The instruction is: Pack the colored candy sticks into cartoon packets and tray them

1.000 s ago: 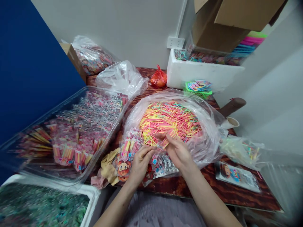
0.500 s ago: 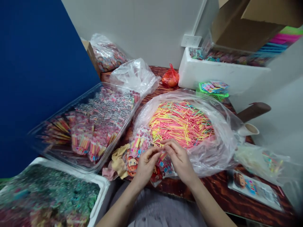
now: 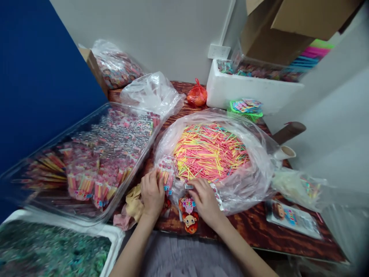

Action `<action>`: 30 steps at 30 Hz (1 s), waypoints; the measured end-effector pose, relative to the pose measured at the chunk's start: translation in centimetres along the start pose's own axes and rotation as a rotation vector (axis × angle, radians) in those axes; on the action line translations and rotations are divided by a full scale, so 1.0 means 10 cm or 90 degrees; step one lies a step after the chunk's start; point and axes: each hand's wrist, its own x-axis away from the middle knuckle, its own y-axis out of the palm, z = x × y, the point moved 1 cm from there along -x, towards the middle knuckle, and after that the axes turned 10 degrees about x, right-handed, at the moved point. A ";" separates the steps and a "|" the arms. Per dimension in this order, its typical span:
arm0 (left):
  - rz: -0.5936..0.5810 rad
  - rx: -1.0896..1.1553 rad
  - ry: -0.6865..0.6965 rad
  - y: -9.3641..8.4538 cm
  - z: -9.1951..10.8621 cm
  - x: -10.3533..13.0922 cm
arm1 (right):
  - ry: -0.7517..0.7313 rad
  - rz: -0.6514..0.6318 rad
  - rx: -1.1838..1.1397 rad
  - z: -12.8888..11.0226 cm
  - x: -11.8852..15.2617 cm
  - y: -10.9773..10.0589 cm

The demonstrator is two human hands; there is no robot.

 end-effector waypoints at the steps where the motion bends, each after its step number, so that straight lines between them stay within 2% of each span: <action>1: 0.005 -0.003 0.009 0.00 0.01 -0.03 | -0.018 0.007 0.037 0.01 0.00 0.00; 4: 0.007 -0.013 0.006 -0.10 0.12 -0.03 | -0.023 0.045 0.078 0.13 -0.01 -0.03; 6: 0.001 -0.011 0.004 -0.19 0.27 0.06 | 0.000 0.071 0.078 0.23 -0.02 -0.07; 8: -0.043 0.021 0.030 -0.20 0.44 0.21 | 0.017 0.082 0.083 0.30 -0.03 -0.10; 10: -0.158 0.051 0.040 -0.14 0.58 0.37 | 0.007 0.074 0.101 0.32 -0.05 -0.09; 12: -0.203 0.024 0.035 -0.04 0.65 0.48 | -0.020 0.052 0.143 0.28 -0.08 -0.04; 15: -0.230 -0.012 0.040 0.09 0.64 0.55 | -0.049 0.031 0.220 0.21 -0.12 0.06; 18: -0.244 0.004 0.062 0.11 0.58 0.55 | -0.054 0.056 0.222 0.18 -0.12 0.05; 21: -0.246 0.033 0.073 0.04 0.60 0.52 | -0.037 0.101 0.159 0.19 -0.02 -0.11; 25: -0.273 0.064 0.076 -0.04 0.83 0.40 | 0.050 0.128 0.038 0.22 0.19 -0.32; 28: -0.323 0.101 0.059 -0.01 1.00 0.29 | 0.110 0.131 -0.036 0.26 0.28 -0.37; 30: -0.369 0.172 0.042 0.05 1.03 0.23 | 0.128 0.117 -0.088 0.30 0.29 -0.37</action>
